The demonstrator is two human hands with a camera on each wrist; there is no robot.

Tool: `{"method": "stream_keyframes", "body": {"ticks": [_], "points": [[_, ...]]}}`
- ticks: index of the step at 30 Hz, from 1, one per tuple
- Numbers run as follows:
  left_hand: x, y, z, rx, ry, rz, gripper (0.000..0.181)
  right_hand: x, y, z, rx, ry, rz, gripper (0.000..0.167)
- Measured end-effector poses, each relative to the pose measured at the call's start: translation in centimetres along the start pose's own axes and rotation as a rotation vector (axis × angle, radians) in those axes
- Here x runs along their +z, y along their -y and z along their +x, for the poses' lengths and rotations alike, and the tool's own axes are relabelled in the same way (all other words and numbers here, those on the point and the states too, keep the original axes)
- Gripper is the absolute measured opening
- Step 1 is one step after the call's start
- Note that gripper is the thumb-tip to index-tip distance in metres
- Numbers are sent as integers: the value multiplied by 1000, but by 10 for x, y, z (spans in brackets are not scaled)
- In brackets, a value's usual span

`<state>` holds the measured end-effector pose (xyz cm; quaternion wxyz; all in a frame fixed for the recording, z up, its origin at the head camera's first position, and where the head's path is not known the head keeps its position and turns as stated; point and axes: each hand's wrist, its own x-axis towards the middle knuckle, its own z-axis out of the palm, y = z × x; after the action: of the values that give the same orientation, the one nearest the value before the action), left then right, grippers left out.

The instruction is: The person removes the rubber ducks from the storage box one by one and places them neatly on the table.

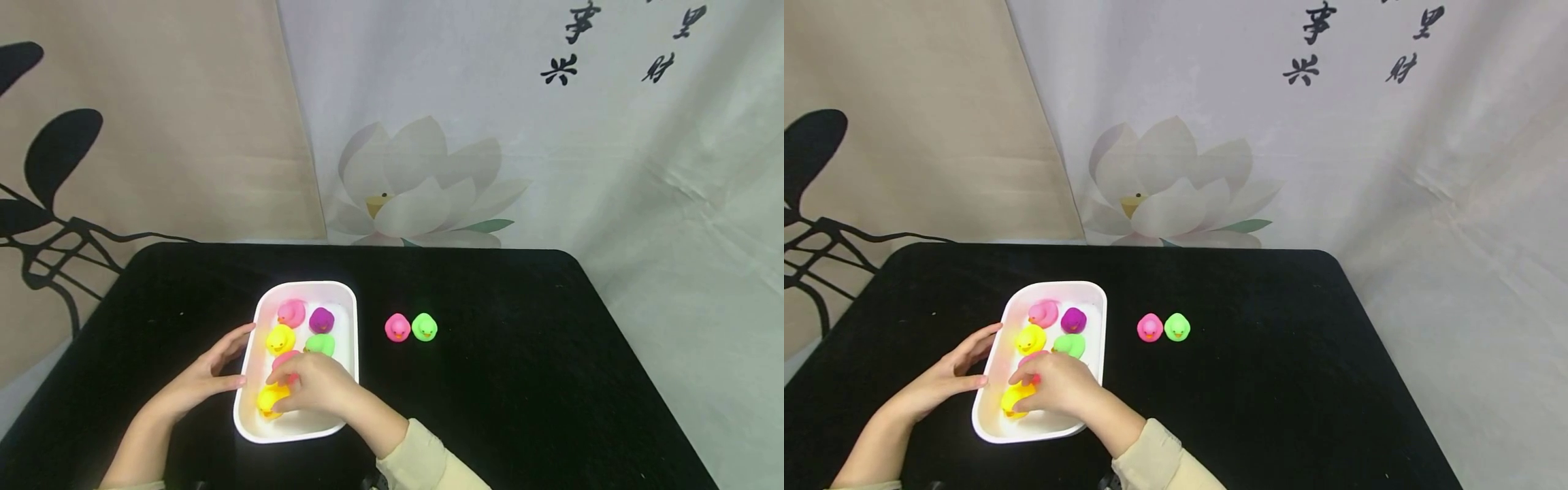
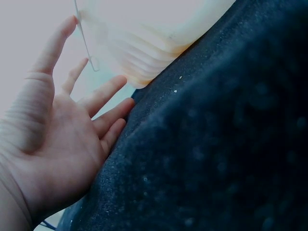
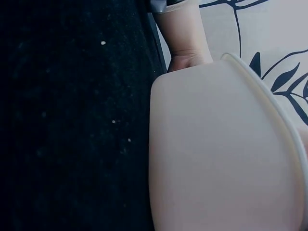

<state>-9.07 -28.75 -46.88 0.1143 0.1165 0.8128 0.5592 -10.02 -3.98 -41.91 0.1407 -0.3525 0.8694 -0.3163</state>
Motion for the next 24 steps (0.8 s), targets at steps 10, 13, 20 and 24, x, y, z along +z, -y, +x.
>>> {"method": "stream_keyframes", "body": {"ticks": [10, 13, 20, 24], "points": [[0, 0, 0, 14, 2, -3, 81, 6, 0, 4, 14, 35, -49, 38], [0, 1, 1, 18, 0, 0, 81, 7, 0, 4, 23, 45, -69, 38], [1, 1, 1, -4, -6, 1, 81, 9, 0, 7, 42, 49, -86, 38], [2, 0, 1, -28, -12, 10, 81, 11, 1, 8, 49, 48, -91, 37]]}}
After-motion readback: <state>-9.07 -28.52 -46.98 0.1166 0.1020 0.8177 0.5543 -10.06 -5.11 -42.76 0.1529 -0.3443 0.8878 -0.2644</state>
